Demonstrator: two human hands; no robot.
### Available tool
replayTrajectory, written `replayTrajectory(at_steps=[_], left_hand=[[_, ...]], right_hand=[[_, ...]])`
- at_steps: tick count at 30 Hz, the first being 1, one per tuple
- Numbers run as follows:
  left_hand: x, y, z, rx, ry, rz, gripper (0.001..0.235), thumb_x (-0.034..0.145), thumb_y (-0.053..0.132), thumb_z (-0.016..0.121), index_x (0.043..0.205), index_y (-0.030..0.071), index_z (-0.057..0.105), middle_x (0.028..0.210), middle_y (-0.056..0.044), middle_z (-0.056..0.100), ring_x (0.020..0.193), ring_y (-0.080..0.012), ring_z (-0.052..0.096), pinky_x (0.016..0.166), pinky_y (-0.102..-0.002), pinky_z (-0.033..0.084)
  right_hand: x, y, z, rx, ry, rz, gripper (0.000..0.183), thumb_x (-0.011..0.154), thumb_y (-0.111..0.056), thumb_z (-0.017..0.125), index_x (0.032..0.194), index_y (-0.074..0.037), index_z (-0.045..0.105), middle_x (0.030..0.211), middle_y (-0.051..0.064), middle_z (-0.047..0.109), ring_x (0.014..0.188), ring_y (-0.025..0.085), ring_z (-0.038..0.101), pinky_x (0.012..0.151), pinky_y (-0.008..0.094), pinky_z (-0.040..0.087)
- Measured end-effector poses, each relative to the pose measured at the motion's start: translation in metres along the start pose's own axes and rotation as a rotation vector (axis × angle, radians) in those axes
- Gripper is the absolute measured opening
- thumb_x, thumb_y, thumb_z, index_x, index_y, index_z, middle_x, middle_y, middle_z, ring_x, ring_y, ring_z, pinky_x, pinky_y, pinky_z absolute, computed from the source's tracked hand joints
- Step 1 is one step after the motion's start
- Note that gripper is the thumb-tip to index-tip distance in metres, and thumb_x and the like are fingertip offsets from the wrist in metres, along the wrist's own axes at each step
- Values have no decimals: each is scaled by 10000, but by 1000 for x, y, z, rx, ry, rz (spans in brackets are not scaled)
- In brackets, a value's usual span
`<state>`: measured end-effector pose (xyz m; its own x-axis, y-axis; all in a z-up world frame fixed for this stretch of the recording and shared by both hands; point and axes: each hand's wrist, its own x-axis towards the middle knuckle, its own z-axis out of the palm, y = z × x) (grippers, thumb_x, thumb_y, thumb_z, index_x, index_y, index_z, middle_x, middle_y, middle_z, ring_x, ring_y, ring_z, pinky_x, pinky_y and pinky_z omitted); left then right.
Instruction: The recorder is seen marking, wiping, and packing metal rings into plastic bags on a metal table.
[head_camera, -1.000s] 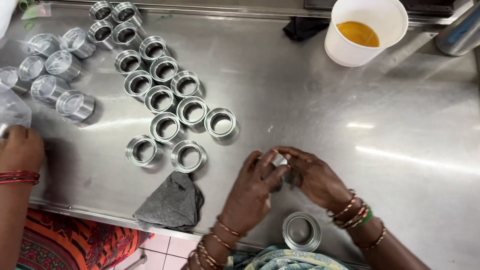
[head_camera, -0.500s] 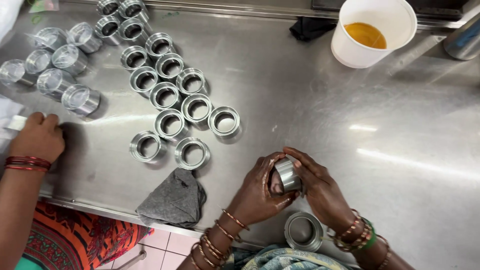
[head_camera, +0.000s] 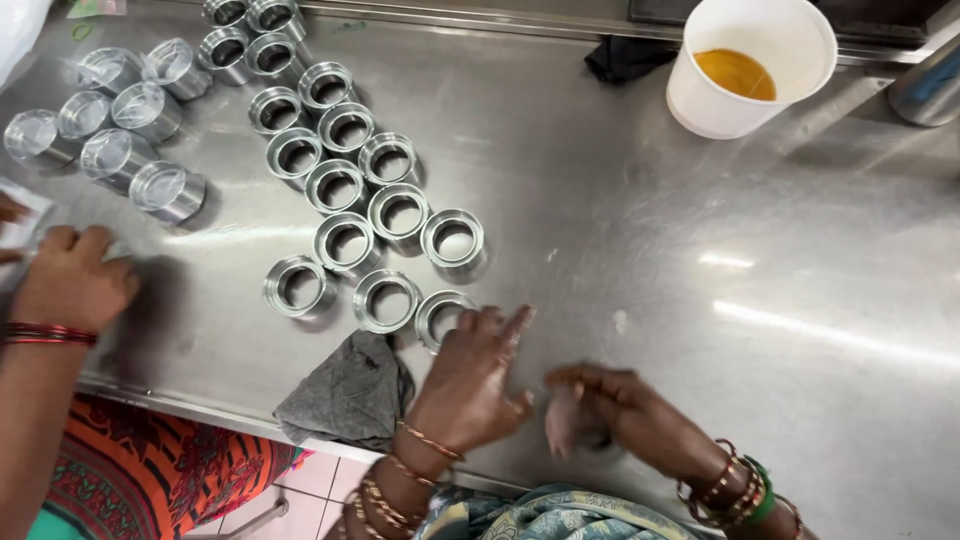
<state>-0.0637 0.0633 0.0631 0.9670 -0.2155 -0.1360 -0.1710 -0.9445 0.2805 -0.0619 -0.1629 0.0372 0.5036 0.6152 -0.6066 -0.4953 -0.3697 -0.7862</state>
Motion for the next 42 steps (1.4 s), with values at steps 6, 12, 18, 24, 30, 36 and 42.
replayTrajectory(at_steps=[6,12,18,24,30,36,42], left_hand=[[9,31,13,-139,-209,-8,1168,627,405,910,1528,33,267,1449,-203,410,1350,-351,371,1124,-512,328],[37,63,30,-180,-224,26,1119,725,462,823,1575,-9,268,1353,-189,500,1305,-331,457,1105,-497,400],[36,61,32,-230,-232,-57,815,798,427,799,1399,-10,464,1377,-217,473,1259,-384,471,1026,-479,475],[15,62,55,-182,326,643,667,717,230,770,1353,151,583,1343,-118,567,1316,-274,579,1229,-447,497],[25,52,31,-902,-174,-128,553,844,438,744,1236,86,575,1176,-203,705,1119,-313,694,998,-423,576],[11,63,77,-544,508,415,761,780,457,812,1377,69,543,1349,-210,564,1218,-417,655,966,-486,583],[50,50,81,-1926,-415,-506,706,710,417,823,1274,210,453,1268,-249,600,999,-418,675,690,-415,626]], right_hand=[[-9,-22,-36,-2,361,-306,362,1002,-120,405,1278,-32,623,917,144,817,801,209,824,760,348,690],[-39,-24,-63,90,723,-332,361,1062,-145,436,1344,-3,610,1004,137,745,899,218,738,830,376,603],[-30,17,-75,-123,750,-50,405,1021,-191,436,1376,-80,597,1040,103,789,953,172,729,714,356,527],[-2,28,-48,669,252,-351,459,1154,-197,433,1499,71,573,1090,144,667,827,157,602,706,339,509],[-13,-13,-23,471,416,-177,560,1044,-320,402,1432,55,553,1000,156,706,902,203,669,803,363,581],[-7,34,-43,699,189,-417,579,1168,-368,456,1556,61,424,1060,234,647,971,354,627,838,462,557],[-8,16,-23,-211,717,-320,538,1126,-363,317,1542,-92,524,1473,143,576,1299,263,503,938,438,452]])
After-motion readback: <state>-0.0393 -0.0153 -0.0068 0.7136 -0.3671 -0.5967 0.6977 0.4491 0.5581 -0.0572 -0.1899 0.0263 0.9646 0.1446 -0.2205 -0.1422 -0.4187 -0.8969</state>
